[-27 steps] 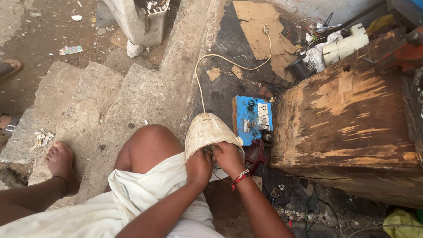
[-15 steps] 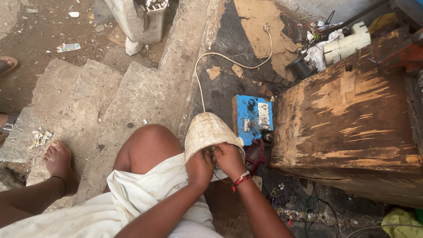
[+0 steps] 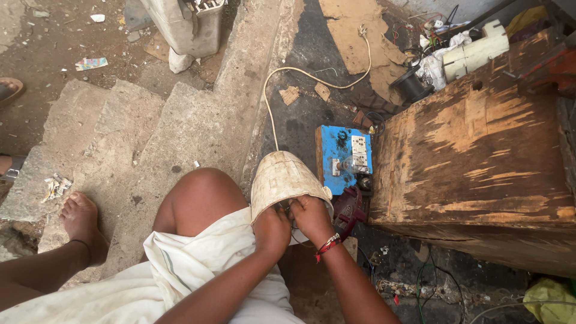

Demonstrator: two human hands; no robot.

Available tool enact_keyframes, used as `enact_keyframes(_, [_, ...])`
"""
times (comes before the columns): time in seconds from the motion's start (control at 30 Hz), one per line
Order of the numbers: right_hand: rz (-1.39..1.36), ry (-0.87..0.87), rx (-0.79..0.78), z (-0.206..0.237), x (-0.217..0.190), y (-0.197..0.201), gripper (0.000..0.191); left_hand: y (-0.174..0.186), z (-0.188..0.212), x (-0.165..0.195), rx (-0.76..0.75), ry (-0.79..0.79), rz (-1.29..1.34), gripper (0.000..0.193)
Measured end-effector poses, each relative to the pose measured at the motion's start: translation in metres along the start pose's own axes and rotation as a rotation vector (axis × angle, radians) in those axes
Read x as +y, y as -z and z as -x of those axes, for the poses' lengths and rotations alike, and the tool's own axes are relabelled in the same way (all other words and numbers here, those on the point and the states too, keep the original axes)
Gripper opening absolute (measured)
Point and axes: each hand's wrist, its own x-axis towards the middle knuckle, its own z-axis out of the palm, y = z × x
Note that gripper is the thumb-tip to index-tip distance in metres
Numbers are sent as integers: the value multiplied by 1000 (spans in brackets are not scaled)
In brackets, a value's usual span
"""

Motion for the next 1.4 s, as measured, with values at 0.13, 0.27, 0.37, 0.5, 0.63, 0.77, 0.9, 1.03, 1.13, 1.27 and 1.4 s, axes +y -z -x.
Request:
enact_keyframes(0.13, [19,-7,14,1,1,0,24,-1,-1,-4,-27,-1,62,22])
enact_keyframes(0.27, [48,27,37,0,1,-1,24,-6,-8,-8,-63,28,22,28])
enact_keyframes(0.37, [68,46,50,0,2,-2,25,-9,-11,-12,-74,35,16,33])
enact_keyframes(0.5, [62,173,86,0,3,-3,26,-12,-12,-14,-84,92,-19,39])
enact_keyframes(0.63, [94,113,66,-1,5,-3,25,-13,-12,-14,-82,114,11,40])
enact_keyframes(0.77, [110,224,105,0,5,-3,25,-15,-12,-13,-69,132,9,40])
enact_keyframes(0.9, [89,193,86,1,4,-4,24,-15,-13,-13,-76,161,-7,40])
enact_keyframes(1.03, [106,170,86,1,4,-4,24,-14,-14,-12,-91,154,-26,41])
enact_keyframes(1.13, [108,161,86,1,5,-4,24,-13,-12,-11,-118,154,-20,40])
enact_keyframes(1.27, [112,169,94,2,5,-4,23,-9,-10,-9,-112,170,6,39])
enact_keyframes(1.4, [68,99,58,4,3,-4,21,-7,-8,-7,-89,218,132,37])
